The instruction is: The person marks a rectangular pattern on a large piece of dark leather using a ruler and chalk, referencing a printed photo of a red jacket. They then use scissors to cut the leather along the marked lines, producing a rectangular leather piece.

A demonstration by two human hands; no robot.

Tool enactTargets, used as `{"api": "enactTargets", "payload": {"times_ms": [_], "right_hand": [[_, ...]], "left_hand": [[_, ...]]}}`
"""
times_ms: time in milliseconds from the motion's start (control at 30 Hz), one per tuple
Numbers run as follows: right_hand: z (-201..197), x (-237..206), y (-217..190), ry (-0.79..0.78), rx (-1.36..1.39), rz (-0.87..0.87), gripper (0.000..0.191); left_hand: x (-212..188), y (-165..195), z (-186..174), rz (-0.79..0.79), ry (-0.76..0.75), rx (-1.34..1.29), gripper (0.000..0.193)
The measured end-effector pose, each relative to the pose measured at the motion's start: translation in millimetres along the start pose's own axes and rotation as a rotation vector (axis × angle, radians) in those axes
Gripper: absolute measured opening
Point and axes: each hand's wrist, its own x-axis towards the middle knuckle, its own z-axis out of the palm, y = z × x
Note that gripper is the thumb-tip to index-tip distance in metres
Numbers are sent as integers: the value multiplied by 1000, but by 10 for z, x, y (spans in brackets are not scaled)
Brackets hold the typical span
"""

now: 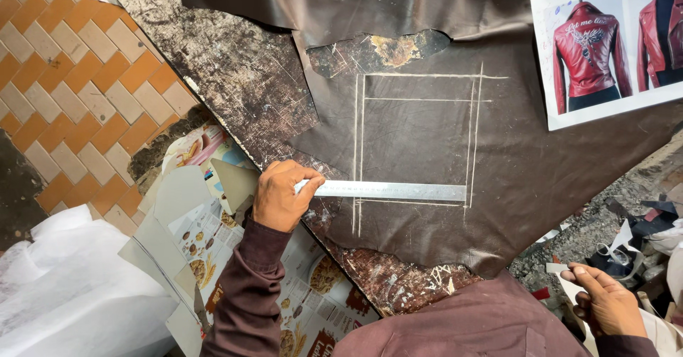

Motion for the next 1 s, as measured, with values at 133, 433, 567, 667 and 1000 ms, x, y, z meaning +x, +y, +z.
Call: {"api": "enactTargets", "payload": {"times_ms": [133,433,567,667,1000], "right_hand": [[-2,-13,4,-9,16,-15,25],[16,10,14,-11,16,-16,25],[-8,20,17,-24,23,-13,25],[-13,21,18,-35,26,-9,25],[-54,64,35,-79,97,-19,27]], "left_hand": [[-66,29,-4,-44,-23,10,11],[-91,24,11,-35,-6,6,11],[-91,29,17,-43,-8,3,10],[-92,34,19,-28,2,8,10],[-89,47,20,-29,-10,5,11]]}}
